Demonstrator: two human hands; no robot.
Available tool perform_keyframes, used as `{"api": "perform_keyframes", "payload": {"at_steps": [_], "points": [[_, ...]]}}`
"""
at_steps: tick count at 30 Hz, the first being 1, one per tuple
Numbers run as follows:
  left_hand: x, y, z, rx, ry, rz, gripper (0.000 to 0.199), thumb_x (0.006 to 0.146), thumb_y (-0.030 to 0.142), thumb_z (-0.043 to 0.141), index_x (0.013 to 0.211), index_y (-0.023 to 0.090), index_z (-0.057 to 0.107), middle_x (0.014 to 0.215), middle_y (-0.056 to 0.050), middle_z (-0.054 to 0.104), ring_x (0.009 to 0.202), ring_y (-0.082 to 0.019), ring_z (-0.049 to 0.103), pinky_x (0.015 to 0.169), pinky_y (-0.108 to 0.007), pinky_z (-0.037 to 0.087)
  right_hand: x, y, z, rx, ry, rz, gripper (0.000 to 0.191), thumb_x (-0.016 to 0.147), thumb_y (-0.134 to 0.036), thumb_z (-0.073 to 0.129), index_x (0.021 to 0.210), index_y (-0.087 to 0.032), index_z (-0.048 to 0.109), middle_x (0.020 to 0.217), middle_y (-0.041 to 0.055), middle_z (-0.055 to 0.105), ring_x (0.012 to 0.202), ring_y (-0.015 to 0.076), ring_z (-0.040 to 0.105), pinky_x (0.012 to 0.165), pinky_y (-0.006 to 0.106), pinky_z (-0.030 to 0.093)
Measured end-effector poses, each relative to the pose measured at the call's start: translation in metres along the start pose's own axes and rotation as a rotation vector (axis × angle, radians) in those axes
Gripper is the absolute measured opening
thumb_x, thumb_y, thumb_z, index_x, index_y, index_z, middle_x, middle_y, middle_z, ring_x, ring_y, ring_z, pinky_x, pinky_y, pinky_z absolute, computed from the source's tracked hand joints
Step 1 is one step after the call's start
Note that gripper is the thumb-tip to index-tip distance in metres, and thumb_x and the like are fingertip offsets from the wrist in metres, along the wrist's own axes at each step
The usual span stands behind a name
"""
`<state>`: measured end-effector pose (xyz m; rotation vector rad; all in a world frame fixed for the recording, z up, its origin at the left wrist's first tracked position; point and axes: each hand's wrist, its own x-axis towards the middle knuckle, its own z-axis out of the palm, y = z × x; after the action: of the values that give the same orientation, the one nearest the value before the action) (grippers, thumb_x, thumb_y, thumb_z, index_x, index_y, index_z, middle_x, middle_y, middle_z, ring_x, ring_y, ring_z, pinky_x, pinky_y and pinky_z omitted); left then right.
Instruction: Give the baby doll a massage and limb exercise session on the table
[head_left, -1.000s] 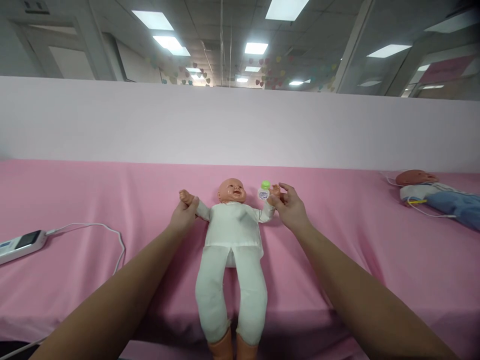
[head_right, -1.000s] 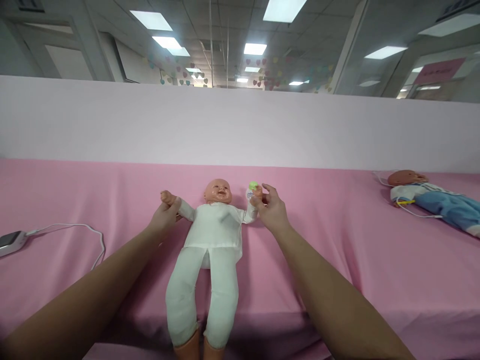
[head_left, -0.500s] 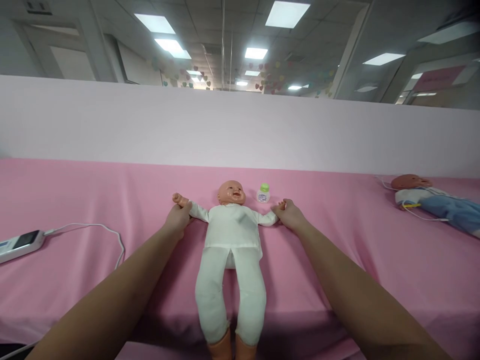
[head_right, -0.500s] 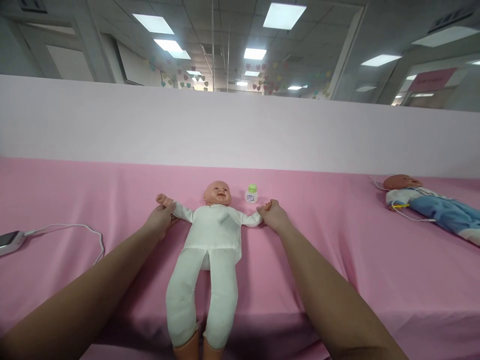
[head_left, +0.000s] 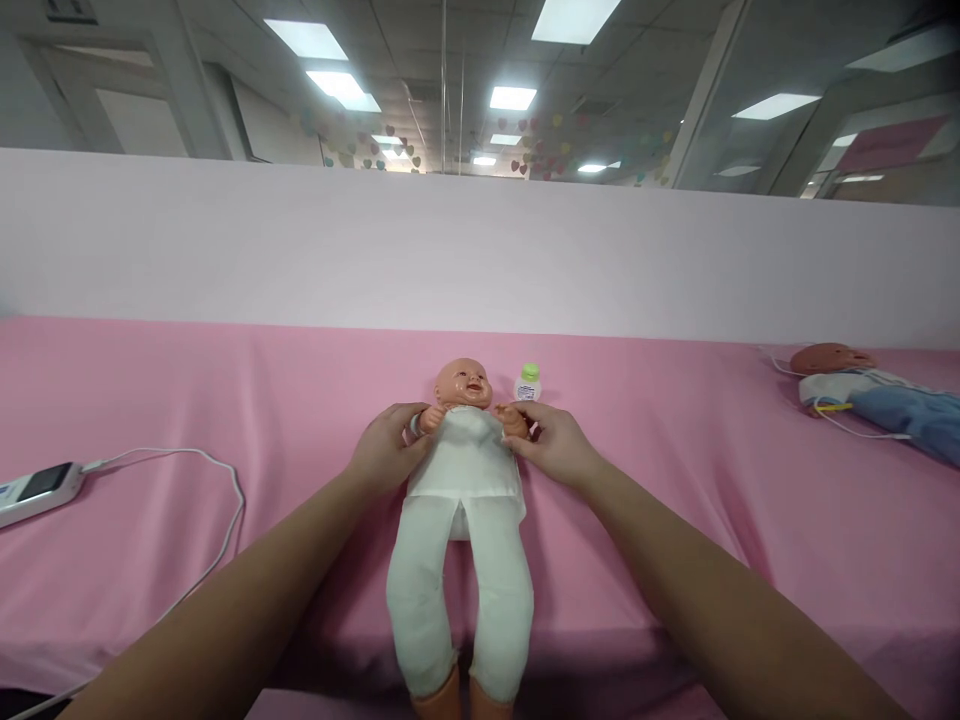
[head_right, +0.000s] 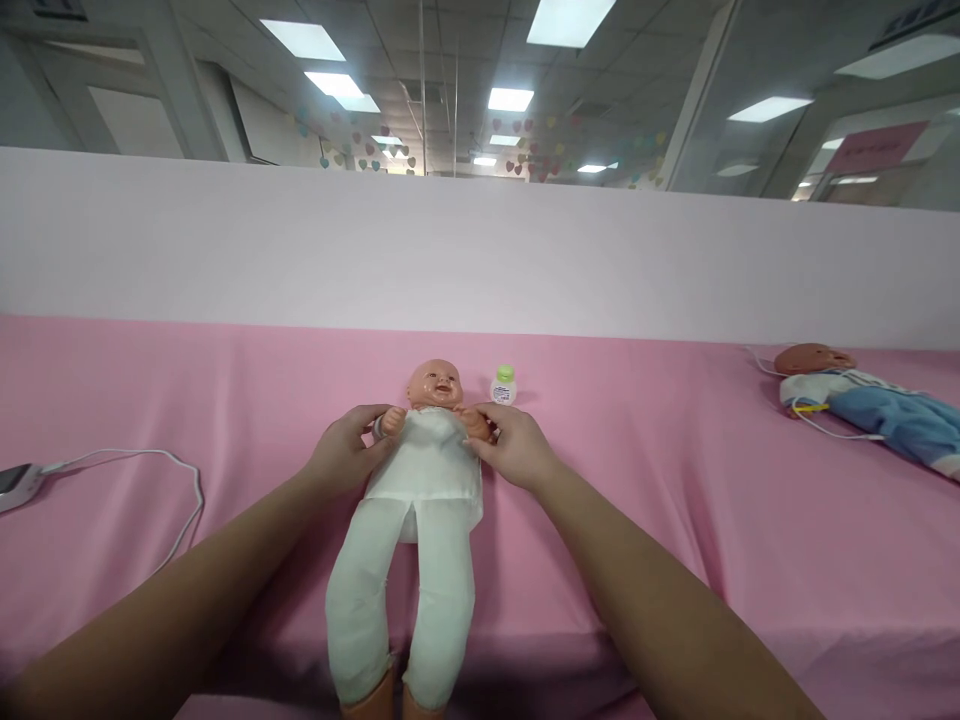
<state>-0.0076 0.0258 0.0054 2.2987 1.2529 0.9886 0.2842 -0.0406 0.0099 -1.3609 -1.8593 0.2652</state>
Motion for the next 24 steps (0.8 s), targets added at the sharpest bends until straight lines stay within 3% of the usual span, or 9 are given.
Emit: {"api": "perform_keyframes", "payload": {"at_steps": [3, 5, 9, 14, 16, 20, 24], "points": [[0.001, 0.001, 0.001, 0.045, -0.079, 0.056, 0.039, 0.089, 0.046, 0.064, 0.124, 0.030, 0.071, 0.124, -0.004, 0.071, 0.107, -0.026, 0.066, 0.092, -0.037, 0.052, -0.001, -0.007, -0.001, -0.116, -0.117, -0.210, 0.039, 0.085, -0.022, 0.073, 0.123, -0.033, 0.073, 0.118, 0.0025, 0.075, 0.110, 0.0265, 0.066, 0.098, 0.044, 0.051], [0.003, 0.000, 0.001, 0.058, -0.106, 0.069, 0.039, 0.090, 0.046, 0.063, 0.125, 0.032, 0.072, 0.125, -0.003, 0.070, 0.110, -0.026, 0.065, 0.094, -0.037, 0.052, -0.002, -0.008, 0.000, -0.208, -0.151, -0.275, 0.040, 0.086, -0.019, 0.071, 0.124, -0.033, 0.074, 0.125, 0.0044, 0.073, 0.117, 0.0287, 0.062, 0.103, 0.047, 0.048], [0.004, 0.000, 0.002, 0.059, -0.112, 0.083, 0.038, 0.090, 0.044, 0.063, 0.125, 0.032, 0.072, 0.124, -0.004, 0.071, 0.114, -0.026, 0.064, 0.095, -0.037, 0.052, -0.003, -0.009, 0.008, -0.307, -0.191, -0.303, 0.034, 0.091, -0.019, 0.066, 0.122, -0.032, 0.076, 0.128, 0.0067, 0.071, 0.119, 0.0294, 0.061, 0.103, 0.048, 0.047], [0.003, -0.001, 0.004, 0.041, -0.041, 0.044, 0.041, 0.086, 0.036, 0.063, 0.126, 0.030, 0.070, 0.124, -0.004, 0.071, 0.116, -0.027, 0.064, 0.096, -0.038, 0.051, -0.003, -0.011, 0.012, -0.157, -0.161, -0.300, 0.038, 0.091, -0.015, 0.065, 0.123, -0.031, 0.074, 0.117, 0.0035, 0.077, 0.112, 0.0248, 0.066, 0.106, 0.046, 0.045], [0.003, -0.003, 0.004, 0.011, -0.005, -0.016, 0.042, 0.084, 0.037, 0.064, 0.125, 0.028, 0.070, 0.124, -0.005, 0.072, 0.111, -0.027, 0.066, 0.092, -0.037, 0.052, -0.002, -0.007, 0.010, -0.034, -0.091, -0.219, 0.037, 0.088, -0.020, 0.070, 0.123, -0.032, 0.074, 0.117, 0.0031, 0.077, 0.108, 0.0249, 0.067, 0.102, 0.044, 0.049], [0.005, -0.012, 0.002, -0.168, 0.052, -0.191, 0.038, 0.086, 0.043, 0.065, 0.121, 0.029, 0.070, 0.115, -0.003, 0.075, 0.096, -0.025, 0.070, 0.082, -0.034, 0.054, 0.003, 0.018, 0.002, 0.194, 0.082, 0.134, 0.042, 0.084, -0.035, 0.075, 0.126, -0.029, 0.071, 0.111, 0.0026, 0.077, 0.089, 0.0218, 0.069, 0.081, 0.036, 0.057], [0.011, -0.025, 0.000, -0.400, 0.163, -0.388, 0.029, 0.083, 0.045, 0.071, 0.100, 0.021, 0.069, 0.097, -0.006, 0.075, 0.091, -0.026, 0.071, 0.078, -0.034, 0.057, 0.011, 0.050, -0.007, 0.263, 0.215, 0.405, 0.033, 0.081, -0.046, 0.073, 0.104, -0.023, 0.072, 0.092, 0.0019, 0.075, 0.079, 0.0203, 0.068, 0.072, 0.033, 0.057]]}}
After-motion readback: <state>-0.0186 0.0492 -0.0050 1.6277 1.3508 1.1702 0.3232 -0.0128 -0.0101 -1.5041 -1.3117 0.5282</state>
